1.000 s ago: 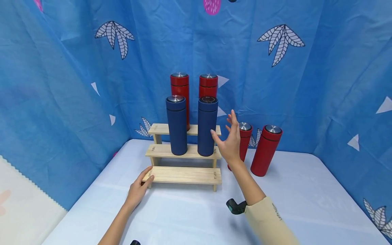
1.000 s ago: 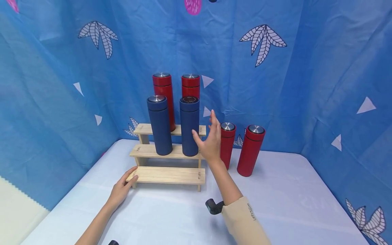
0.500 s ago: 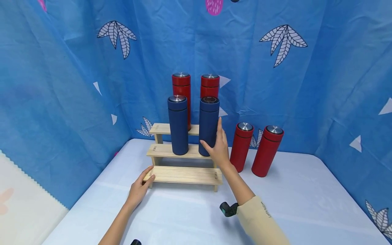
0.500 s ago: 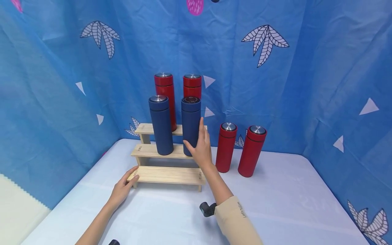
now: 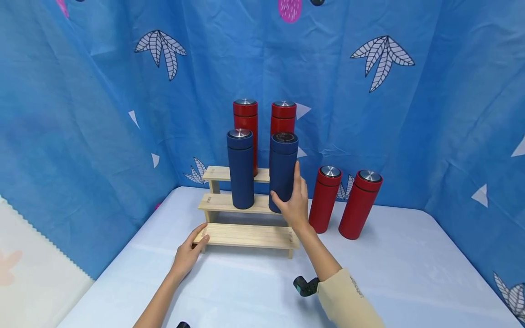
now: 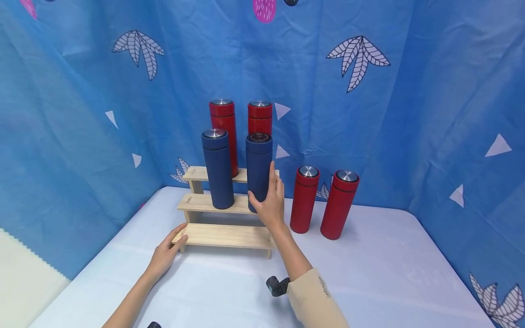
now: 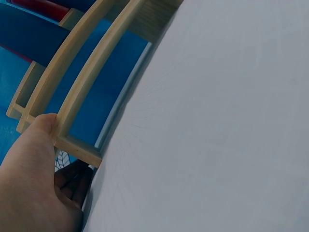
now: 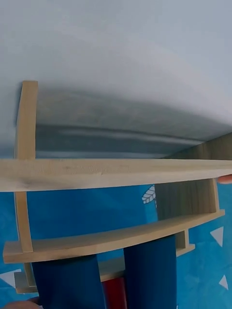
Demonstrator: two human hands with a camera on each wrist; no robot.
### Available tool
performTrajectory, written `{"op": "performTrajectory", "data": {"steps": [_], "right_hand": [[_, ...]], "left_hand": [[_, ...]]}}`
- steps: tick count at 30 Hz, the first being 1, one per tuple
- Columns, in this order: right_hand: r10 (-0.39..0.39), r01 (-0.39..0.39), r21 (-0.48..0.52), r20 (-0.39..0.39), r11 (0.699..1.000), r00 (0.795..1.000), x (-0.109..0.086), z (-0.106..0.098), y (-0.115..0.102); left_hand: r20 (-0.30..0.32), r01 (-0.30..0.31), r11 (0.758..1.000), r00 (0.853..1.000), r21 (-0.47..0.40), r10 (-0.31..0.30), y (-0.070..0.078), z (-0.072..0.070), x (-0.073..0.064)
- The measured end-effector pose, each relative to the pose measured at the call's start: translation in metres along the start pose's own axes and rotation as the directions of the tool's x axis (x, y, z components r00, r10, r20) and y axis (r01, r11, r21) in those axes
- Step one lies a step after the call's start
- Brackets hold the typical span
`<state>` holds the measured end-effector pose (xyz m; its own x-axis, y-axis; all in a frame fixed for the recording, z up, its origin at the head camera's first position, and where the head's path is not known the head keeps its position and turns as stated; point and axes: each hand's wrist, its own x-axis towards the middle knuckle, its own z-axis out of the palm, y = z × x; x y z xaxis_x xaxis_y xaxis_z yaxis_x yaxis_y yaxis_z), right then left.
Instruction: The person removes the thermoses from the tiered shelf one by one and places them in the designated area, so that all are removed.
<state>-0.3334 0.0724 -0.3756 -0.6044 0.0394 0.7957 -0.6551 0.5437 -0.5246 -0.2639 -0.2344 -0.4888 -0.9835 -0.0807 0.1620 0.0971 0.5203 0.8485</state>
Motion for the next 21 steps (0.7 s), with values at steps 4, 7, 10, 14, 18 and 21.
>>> {"op": "performTrajectory", "data": {"steps": [4, 7, 10, 14, 18, 21], "right_hand": [[-0.029, 0.030, 0.025, -0.028, 0.999, 0.999, -0.008, -0.004, -0.003], [-0.062, 0.065, 0.050, -0.055, 0.997, 0.997, -0.015, -0.008, -0.005], [-0.095, 0.100, 0.059, -0.087, 0.993, 0.992, -0.023, -0.013, -0.006], [-0.139, 0.148, 0.059, -0.146, 0.987, 0.979, -0.031, -0.020, -0.005], [-0.178, 0.191, 0.046, -0.199, 0.981, 0.964, -0.035, -0.030, -0.003], [-0.191, 0.205, 0.042, -0.217, 0.978, 0.957, -0.036, -0.041, -0.001]], "left_hand": [[0.006, 0.002, 1.000, 1.000, -0.007, -0.002, 0.000, 0.000, 0.000], [0.004, 0.000, 1.000, 1.000, -0.010, 0.001, 0.001, 0.000, -0.001], [0.000, -0.002, 1.000, 1.000, -0.010, 0.002, 0.001, -0.001, -0.001], [-0.001, 0.000, 1.000, 1.000, -0.009, 0.000, 0.000, 0.000, -0.001], [0.001, 0.000, 1.000, 1.000, -0.006, 0.000, 0.000, 0.000, -0.001], [-0.005, -0.006, 1.000, 1.000, 0.000, 0.006, 0.000, 0.001, -0.001]]}}
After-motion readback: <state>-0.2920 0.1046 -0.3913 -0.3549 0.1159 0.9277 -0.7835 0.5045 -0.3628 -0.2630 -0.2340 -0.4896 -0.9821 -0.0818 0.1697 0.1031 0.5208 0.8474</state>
